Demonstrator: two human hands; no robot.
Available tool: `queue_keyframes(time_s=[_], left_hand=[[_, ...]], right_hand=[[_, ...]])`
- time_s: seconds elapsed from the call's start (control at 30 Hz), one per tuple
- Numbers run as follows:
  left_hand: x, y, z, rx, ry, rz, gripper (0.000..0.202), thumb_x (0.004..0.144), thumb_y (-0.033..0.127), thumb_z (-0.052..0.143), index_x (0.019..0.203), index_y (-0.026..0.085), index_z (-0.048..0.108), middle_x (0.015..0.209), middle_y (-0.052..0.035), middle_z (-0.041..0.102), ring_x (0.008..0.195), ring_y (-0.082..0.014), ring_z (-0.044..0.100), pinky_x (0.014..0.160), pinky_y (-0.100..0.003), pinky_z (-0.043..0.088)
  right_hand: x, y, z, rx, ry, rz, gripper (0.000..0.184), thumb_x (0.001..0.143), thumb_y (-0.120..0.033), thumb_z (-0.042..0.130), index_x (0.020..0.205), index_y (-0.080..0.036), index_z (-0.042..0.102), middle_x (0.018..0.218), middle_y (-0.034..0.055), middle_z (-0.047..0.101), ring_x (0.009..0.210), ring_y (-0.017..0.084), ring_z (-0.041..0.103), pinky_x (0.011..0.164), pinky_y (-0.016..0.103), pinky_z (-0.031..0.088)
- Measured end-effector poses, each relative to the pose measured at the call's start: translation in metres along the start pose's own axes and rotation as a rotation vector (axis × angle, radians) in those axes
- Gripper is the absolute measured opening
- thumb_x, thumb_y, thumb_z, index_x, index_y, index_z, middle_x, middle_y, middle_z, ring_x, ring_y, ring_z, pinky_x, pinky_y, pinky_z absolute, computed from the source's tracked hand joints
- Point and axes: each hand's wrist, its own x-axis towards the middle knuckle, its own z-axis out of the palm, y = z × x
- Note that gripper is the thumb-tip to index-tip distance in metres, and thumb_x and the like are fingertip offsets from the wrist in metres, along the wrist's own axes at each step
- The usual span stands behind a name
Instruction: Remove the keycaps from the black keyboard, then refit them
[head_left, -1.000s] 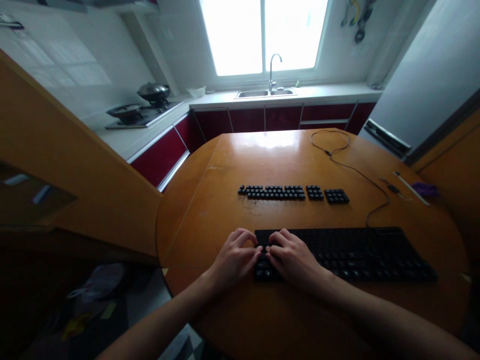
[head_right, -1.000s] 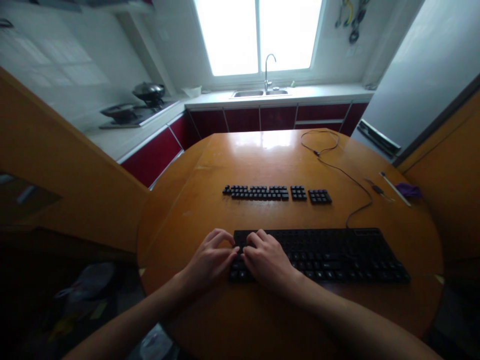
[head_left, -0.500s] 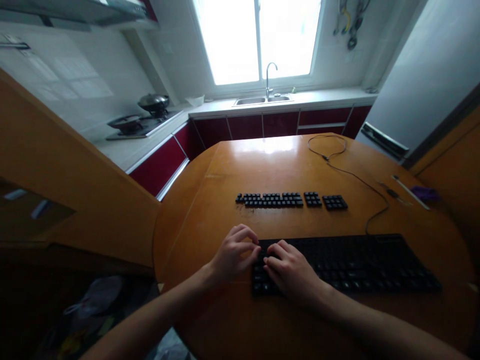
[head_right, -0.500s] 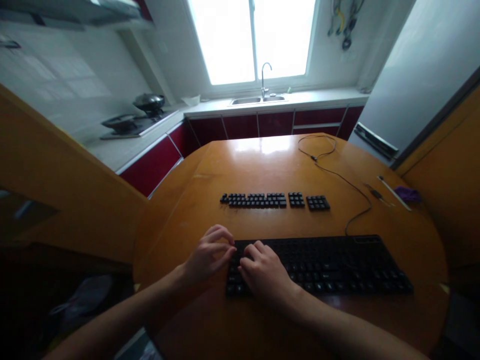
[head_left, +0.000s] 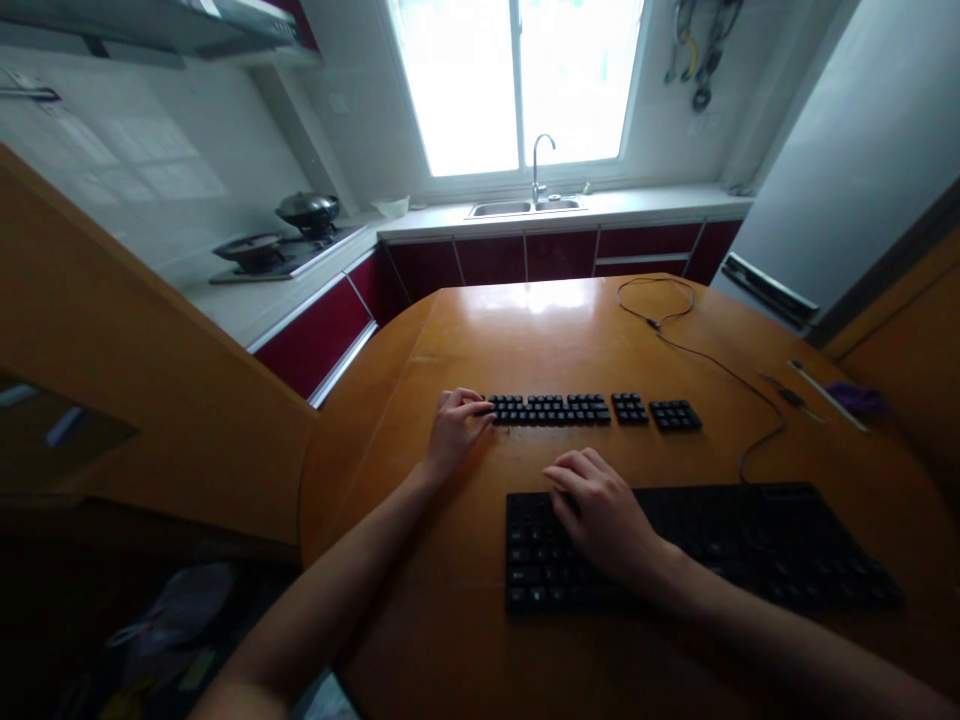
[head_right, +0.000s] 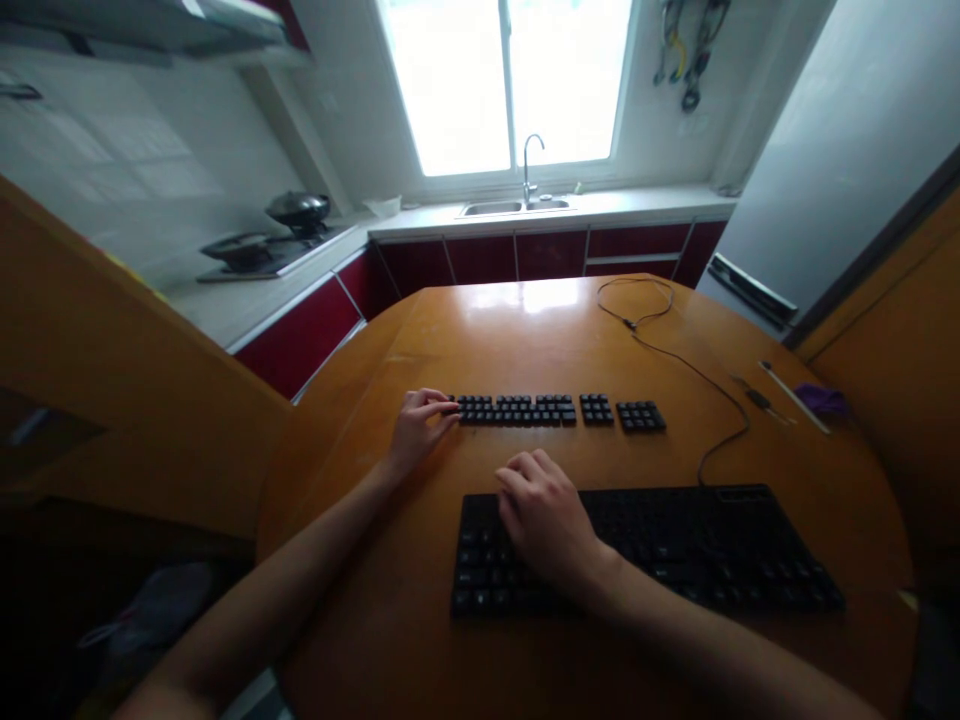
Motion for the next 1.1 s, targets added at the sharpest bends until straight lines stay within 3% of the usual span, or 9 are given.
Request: queue_keyframes(time_s=[0.2,0.37,0.47,0.67,0.93,1.1], left_hand=[[-0.005,0.005,0.005,0.087,-0.078,0.026,0.014,0.085,0.024,0.074,0.098,0.023,0.079,0.102,-0.0069,0.065,0.097,-0.0238,0.052,0.086,-0.038,0.051],[-0.01,0.007,0.007,0.168,-0.105,0.018,0.019,0.086,0.022,0.073,0.104,0.023,0.078,0.103,-0.0066,0.065,0.101,-0.0249,0.051,0.089,-0.04,0.049],[-0.011,0.005,0.007,0.203,-0.111,0.037,0.016,0.089,0.024,0.07,0.101,0.026,0.079,0.102,-0.0064,0.065,0.099,-0.0243,0.05,0.087,-0.039,0.049],[-0.014,0.006,0.005,0.183,-0.114,0.075,0.014,0.091,0.025,0.067,0.088,0.027,0.08,0.101,-0.0058,0.069,0.097,-0.0233,0.051,0.085,-0.038,0.048],[-0.019,0.014,-0.004,0.097,-0.189,0.062,0.013,0.091,0.024,0.067,0.084,0.024,0.079,0.095,-0.0024,0.078,0.084,-0.0213,0.06,0.083,-0.04,0.048],[-0.028,0.043,-0.012,-0.079,-0.124,-0.005,0.012,0.088,0.032,0.072,0.083,0.024,0.078,0.09,-0.0029,0.079,0.082,-0.0207,0.065,0.079,-0.039,0.05]], right_hand=[[0.071,0.025,0.024,-0.317,-0.128,-0.039,0.018,0.095,-0.022,0.057,0.105,-0.017,0.07,0.109,0.0142,0.062,0.107,0.029,0.051,0.093,0.04,0.045],[0.098,0.035,0.053,-0.405,-0.185,-0.06,0.025,0.098,-0.02,0.05,0.113,-0.018,0.069,0.117,0.0166,0.059,0.114,0.031,0.046,0.092,0.04,0.041],[0.104,0.038,0.061,-0.429,-0.186,-0.079,0.026,0.099,-0.02,0.05,0.115,-0.017,0.069,0.119,0.0164,0.058,0.114,0.031,0.045,0.093,0.041,0.039],[0.108,0.04,0.061,-0.386,-0.203,-0.157,0.021,0.098,-0.022,0.056,0.099,-0.019,0.076,0.114,0.0141,0.062,0.112,0.03,0.045,0.092,0.04,0.038],[0.11,0.034,0.064,-0.27,-0.272,-0.174,0.021,0.097,-0.021,0.058,0.087,-0.019,0.077,0.093,0.0082,0.073,0.101,0.025,0.053,0.089,0.036,0.037],[0.086,0.036,0.037,-0.16,-0.209,-0.095,0.012,0.091,-0.02,0.067,0.085,-0.02,0.077,0.091,0.0061,0.075,0.096,0.022,0.056,0.087,0.033,0.041]])
